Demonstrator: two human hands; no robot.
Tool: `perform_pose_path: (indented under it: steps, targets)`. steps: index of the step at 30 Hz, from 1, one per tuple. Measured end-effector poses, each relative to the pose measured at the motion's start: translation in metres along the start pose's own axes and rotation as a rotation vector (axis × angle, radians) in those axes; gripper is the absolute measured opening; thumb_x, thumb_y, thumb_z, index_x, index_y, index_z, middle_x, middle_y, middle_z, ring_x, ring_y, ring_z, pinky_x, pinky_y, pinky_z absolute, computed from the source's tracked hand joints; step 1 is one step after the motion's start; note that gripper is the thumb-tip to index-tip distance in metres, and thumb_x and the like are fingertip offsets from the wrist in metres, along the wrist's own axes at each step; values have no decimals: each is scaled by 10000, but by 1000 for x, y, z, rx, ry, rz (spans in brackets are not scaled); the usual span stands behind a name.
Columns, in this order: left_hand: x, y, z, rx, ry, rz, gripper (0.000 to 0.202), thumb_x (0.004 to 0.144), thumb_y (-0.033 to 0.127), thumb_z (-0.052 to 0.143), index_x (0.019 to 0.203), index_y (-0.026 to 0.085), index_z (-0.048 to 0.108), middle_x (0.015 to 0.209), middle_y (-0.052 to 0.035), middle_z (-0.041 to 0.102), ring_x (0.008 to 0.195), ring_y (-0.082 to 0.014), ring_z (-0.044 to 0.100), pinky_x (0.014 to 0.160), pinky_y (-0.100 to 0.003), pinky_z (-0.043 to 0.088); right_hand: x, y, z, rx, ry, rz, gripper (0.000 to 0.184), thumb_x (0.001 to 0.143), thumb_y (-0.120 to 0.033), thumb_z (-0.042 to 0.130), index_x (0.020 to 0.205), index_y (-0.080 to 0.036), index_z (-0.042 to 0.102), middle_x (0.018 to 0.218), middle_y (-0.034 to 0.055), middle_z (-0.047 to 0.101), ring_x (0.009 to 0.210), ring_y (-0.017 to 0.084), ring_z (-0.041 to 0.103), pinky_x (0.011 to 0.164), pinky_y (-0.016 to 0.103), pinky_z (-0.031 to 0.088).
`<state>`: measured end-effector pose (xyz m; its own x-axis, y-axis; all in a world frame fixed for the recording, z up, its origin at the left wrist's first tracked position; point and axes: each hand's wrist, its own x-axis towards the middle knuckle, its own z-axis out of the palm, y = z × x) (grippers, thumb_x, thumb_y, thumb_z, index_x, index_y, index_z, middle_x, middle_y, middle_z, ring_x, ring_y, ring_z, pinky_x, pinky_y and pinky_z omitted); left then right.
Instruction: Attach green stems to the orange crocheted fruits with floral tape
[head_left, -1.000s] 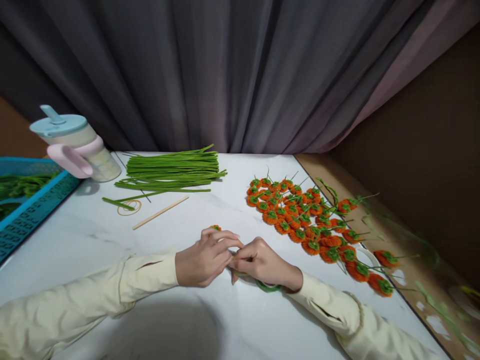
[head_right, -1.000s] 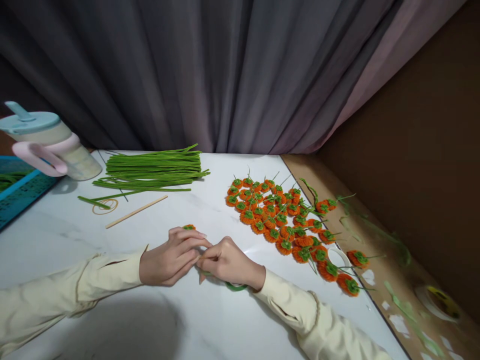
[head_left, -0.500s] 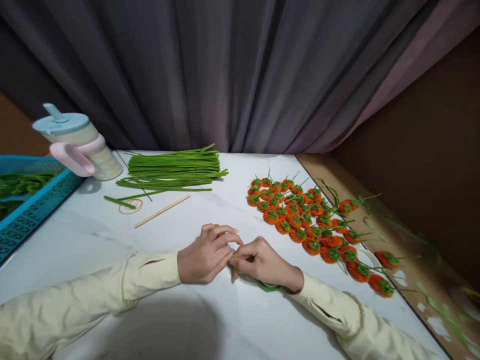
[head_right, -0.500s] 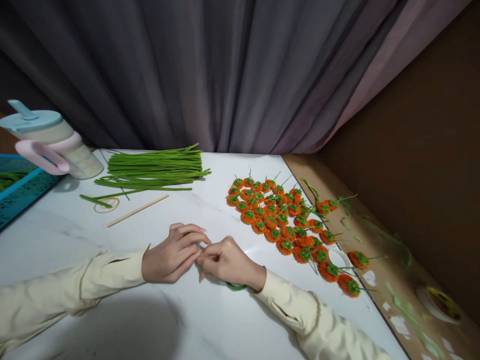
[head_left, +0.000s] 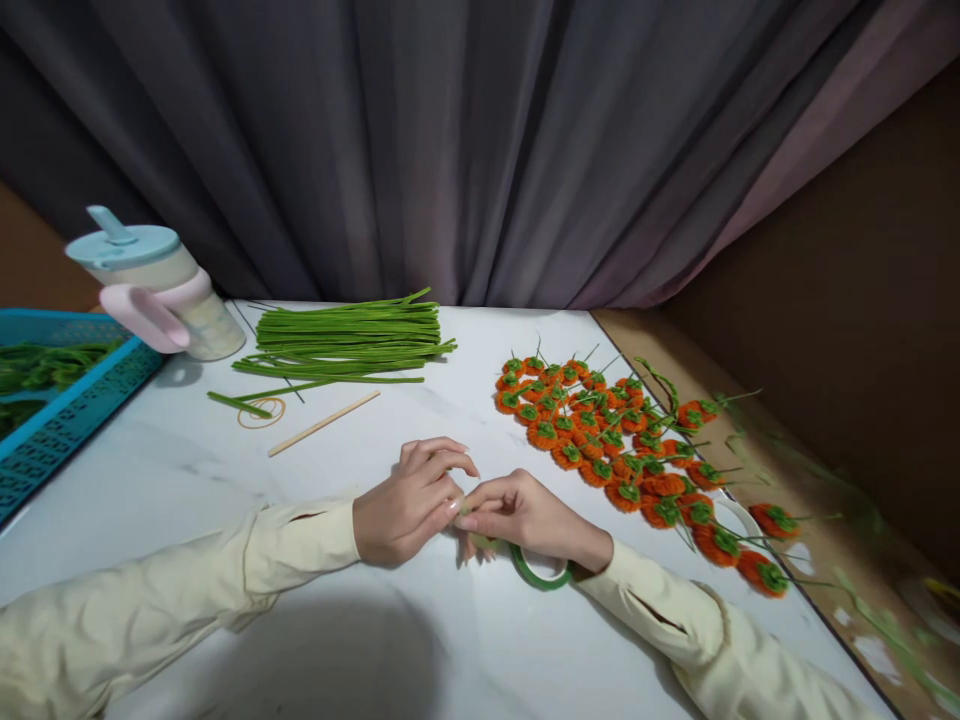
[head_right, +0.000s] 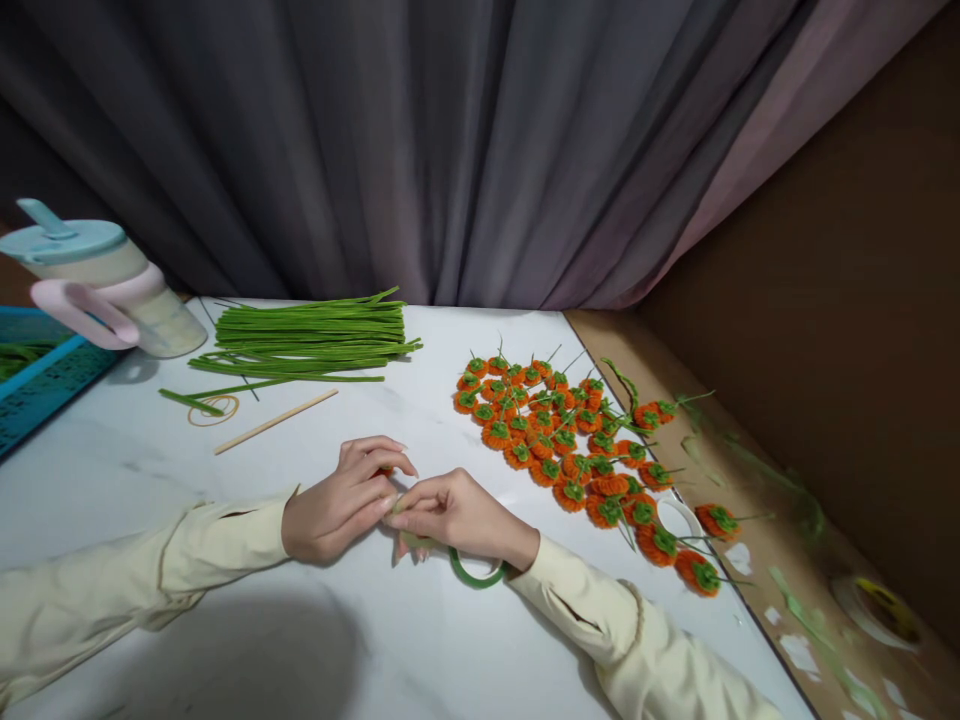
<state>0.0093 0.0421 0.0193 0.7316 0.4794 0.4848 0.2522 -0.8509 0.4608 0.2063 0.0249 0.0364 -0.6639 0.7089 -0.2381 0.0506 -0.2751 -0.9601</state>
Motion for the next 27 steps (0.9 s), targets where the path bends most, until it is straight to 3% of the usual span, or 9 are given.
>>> perform_pose_path:
  steps: [10, 15, 20, 27]
  targets:
    - [0, 0, 1, 33, -8, 24, 149, 897, 141, 359, 909, 157, 506, 1088, -104, 548, 1160, -270, 377, 936, -423, 276, 0, -4, 2, 21, -7, 11, 367, 760, -432, 679, 837, -73, 693, 637, 68, 664, 495, 102, 576, 516, 219, 469]
    - [-1, 0, 1, 41, -1, 33, 154, 901, 136, 361, 914, 148, 514, 1088, -110, 555, 1160, -268, 384, 930, -419, 284, 0, -5, 1, 23, -27, 17, 401, 771, -421, 675, 978, -78, 686, 628, 57, 661, 501, 104, 577, 526, 223, 473]
    - [-1, -1, 1, 24, 4, 59, 131, 884, 141, 385, 893, 144, 516, 1081, -107, 553, 1158, -275, 379, 920, -426, 279, 0, -3, -1, 9, -71, 12, 373, 779, -442, 660, 820, -73, 692, 632, 67, 653, 506, 96, 562, 509, 212, 448]
    - [-1, -1, 0, 6, -13, 57, 136, 876, 123, 377, 846, 152, 506, 1080, -104, 557, 1160, -274, 380, 911, -421, 281, -1, -1, -2, -22, -67, 2, 373, 773, -455, 662, 823, -85, 674, 660, 67, 653, 528, 99, 563, 514, 213, 437]
